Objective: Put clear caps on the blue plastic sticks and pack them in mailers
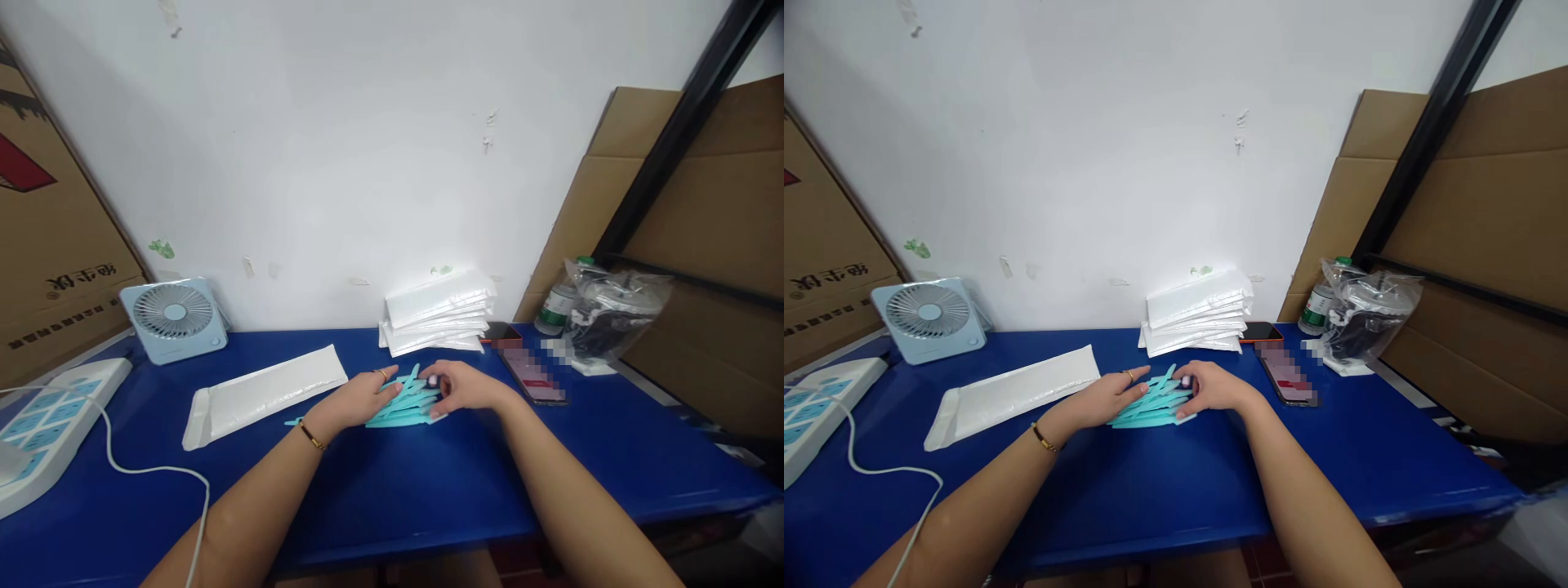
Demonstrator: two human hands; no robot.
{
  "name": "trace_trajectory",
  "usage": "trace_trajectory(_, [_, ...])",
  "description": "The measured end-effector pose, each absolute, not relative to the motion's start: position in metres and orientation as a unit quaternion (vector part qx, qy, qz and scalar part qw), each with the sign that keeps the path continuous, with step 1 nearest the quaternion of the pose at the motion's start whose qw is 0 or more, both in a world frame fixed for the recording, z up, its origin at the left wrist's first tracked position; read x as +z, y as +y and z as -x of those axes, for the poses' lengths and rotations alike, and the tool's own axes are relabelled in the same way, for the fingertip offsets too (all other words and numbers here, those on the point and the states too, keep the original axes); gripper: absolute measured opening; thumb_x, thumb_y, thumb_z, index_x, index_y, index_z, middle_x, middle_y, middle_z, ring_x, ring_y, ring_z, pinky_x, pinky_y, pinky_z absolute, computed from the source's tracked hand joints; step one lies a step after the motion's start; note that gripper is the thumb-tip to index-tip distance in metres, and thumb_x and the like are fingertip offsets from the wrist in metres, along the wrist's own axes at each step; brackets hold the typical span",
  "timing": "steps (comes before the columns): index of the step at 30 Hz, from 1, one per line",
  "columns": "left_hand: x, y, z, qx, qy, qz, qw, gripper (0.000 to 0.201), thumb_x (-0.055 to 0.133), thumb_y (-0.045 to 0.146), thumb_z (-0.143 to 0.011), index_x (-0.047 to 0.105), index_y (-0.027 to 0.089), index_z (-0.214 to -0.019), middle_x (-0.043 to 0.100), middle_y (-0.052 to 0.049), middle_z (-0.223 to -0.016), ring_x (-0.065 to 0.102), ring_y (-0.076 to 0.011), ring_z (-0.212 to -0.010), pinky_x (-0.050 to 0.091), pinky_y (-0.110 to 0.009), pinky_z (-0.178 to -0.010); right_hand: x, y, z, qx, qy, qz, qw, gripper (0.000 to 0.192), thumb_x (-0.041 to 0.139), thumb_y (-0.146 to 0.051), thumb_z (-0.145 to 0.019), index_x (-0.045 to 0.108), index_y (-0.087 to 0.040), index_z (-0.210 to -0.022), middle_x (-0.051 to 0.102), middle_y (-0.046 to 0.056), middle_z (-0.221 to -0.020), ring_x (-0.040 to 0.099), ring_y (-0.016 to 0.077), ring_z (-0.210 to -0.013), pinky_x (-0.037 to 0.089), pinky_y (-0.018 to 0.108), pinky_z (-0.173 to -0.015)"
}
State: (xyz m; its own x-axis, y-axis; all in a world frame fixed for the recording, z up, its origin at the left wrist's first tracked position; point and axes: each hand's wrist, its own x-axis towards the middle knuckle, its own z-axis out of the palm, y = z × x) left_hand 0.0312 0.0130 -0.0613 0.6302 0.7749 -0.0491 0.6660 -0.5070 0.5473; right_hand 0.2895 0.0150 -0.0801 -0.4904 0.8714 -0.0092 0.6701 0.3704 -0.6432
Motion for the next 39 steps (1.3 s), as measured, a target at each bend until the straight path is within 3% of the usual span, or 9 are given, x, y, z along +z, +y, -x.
trace_trajectory(3, [-0.055,0.018,-0.023,0.101,0.472,-0.855,0.19,0.045,0.037,0.035,-0.089,0.05,0.017,-0.128,0.051,-0.009,-0.133,0.045,-0.0239,-0.123,0.035,-0.034,-0.102,-0.084,0.025,-0.293,0.234,-0.811,0.478,0.242,0.036,0.058,-0.036,-0.081,0.06,-0.023,-0.115,0.057,0.007,-0.104,0.056,0.0173,-0.08,0.047,0.03,-0.072])
trace_trajectory(7, [-0.064,0.028,-0.02,0.064,0.489,-0.857,0.147,0.038,0.041,0.021,-0.083,0.06,0.018,-0.116,0.061,-0.01,-0.117,0.053,-0.0244,-0.11,0.04,-0.034,-0.094,-0.094,0.038,-0.29,0.198,-0.839,0.441,0.251,0.04,0.05,-0.017,-0.082,0.057,-0.025,-0.121,0.054,0.007,-0.114,0.054,0.0189,-0.097,0.043,0.033,-0.086])
trace_trajectory(12, [-0.069,0.028,-0.024,0.068,0.462,-0.86,0.208,0.035,0.037,0.021,-0.084,0.063,0.022,-0.106,0.064,-0.006,-0.106,0.059,-0.0185,-0.094,0.045,-0.026,-0.08,-0.096,0.035,-0.286,0.257,-0.824,0.462,0.205,0.02,0.058,-0.025,-0.078,0.068,-0.02,-0.094,0.062,0.004,-0.082,0.056,0.0148,-0.07,0.044,0.025,-0.063])
trace_trajectory(19, [-0.072,0.028,-0.024,0.068,0.478,-0.846,0.228,0.017,0.051,0.024,-0.076,0.064,0.021,-0.087,0.067,-0.002,-0.081,0.06,-0.0157,-0.072,0.042,-0.023,-0.059,-0.087,0.026,-0.29,0.342,-0.805,0.456,0.164,0.024,0.07,-0.034,-0.067,0.07,-0.017,-0.085,0.06,0.0,-0.065,0.053,0.0129,-0.059,0.039,0.022,-0.053])
trace_trajectory(26, [-0.077,0.034,-0.023,0.089,0.489,-0.834,0.24,0.015,0.051,0.027,-0.077,0.063,0.02,-0.084,0.066,-0.002,-0.08,0.059,-0.0155,-0.07,0.04,-0.023,-0.056,-0.097,0.032,-0.279,0.341,-0.764,0.474,0.274,0.036,0.065,-0.044,-0.073,0.067,-0.016,-0.095,0.063,0.003,-0.075,0.054,0.0132,-0.064,0.042,0.023,-0.058])
trace_trajectory(33, [-0.085,0.048,-0.025,0.154,0.49,-0.834,0.202,0.014,0.051,0.029,-0.081,0.061,0.021,-0.085,0.066,-0.001,-0.081,0.059,-0.0159,-0.074,0.04,-0.024,-0.059,-0.101,0.038,-0.269,0.361,-0.716,0.483,0.352,0.031,0.061,-0.046,-0.074,0.066,-0.015,-0.076,0.061,0.002,-0.066,0.051,0.0124,-0.06,0.04,0.025,-0.057])
trace_trajectory(36, [-0.085,0.052,-0.025,0.145,0.501,-0.84,0.149,0.012,0.052,0.027,-0.081,0.062,0.021,-0.082,0.066,-0.002,-0.079,0.06,-0.0178,-0.079,0.041,-0.026,-0.065,-0.101,0.042,-0.286,0.382,-0.687,0.511,0.348,0.033,0.063,-0.047,-0.072,0.066,-0.014,-0.075,0.063,0.003,-0.067,0.052,0.0129,-0.06,0.04,0.025,-0.057])
trace_trajectory(39, [-0.083,0.051,-0.023,0.148,0.504,-0.843,0.118,0.016,0.056,0.028,-0.078,0.062,0.022,-0.092,0.065,-0.003,-0.089,0.059,-0.0193,-0.088,0.043,-0.027,-0.072,-0.101,0.045,-0.302,0.331,-0.683,0.569,0.316,0.034,0.068,-0.045,-0.066,0.068,-0.014,-0.08,0.063,0.003,-0.067,0.053,0.0135,-0.059,0.04,0.025,-0.056])
